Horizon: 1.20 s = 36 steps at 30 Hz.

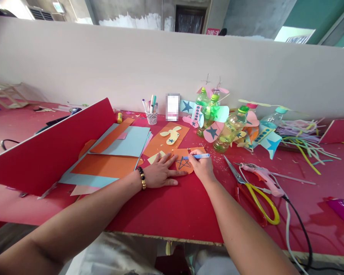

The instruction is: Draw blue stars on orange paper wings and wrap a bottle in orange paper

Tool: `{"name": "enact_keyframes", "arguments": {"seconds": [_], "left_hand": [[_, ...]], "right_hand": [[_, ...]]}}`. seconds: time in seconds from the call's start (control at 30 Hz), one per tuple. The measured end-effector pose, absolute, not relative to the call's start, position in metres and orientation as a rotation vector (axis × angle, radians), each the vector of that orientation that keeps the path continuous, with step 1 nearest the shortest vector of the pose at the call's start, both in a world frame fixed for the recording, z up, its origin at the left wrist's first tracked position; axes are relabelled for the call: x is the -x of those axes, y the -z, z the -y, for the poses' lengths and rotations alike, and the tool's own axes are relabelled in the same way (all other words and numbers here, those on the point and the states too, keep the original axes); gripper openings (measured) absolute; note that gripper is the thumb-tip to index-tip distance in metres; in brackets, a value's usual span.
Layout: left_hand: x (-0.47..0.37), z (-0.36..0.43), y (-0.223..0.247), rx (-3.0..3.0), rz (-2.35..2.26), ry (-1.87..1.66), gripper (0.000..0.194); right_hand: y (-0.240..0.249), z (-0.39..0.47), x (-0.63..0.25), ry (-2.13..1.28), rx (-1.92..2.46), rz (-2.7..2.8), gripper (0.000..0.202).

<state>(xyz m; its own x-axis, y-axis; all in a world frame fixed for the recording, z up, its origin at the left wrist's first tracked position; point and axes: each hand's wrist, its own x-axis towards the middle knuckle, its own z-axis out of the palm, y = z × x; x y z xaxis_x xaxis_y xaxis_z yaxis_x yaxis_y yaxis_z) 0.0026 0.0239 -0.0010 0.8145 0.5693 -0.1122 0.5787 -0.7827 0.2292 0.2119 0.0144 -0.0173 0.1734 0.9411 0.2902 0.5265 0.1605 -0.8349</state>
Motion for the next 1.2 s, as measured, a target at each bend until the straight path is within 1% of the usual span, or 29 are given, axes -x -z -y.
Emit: {"name": "enact_keyframes", "arguments": {"seconds": [1.2], "left_hand": [[-0.0026,-0.0231,-0.0003,-2.736,-0.891,0.037,0.054]], "right_hand": [[0.0130,-0.0114,-0.2123,-0.497,1.505,1.496,0.015]]}}
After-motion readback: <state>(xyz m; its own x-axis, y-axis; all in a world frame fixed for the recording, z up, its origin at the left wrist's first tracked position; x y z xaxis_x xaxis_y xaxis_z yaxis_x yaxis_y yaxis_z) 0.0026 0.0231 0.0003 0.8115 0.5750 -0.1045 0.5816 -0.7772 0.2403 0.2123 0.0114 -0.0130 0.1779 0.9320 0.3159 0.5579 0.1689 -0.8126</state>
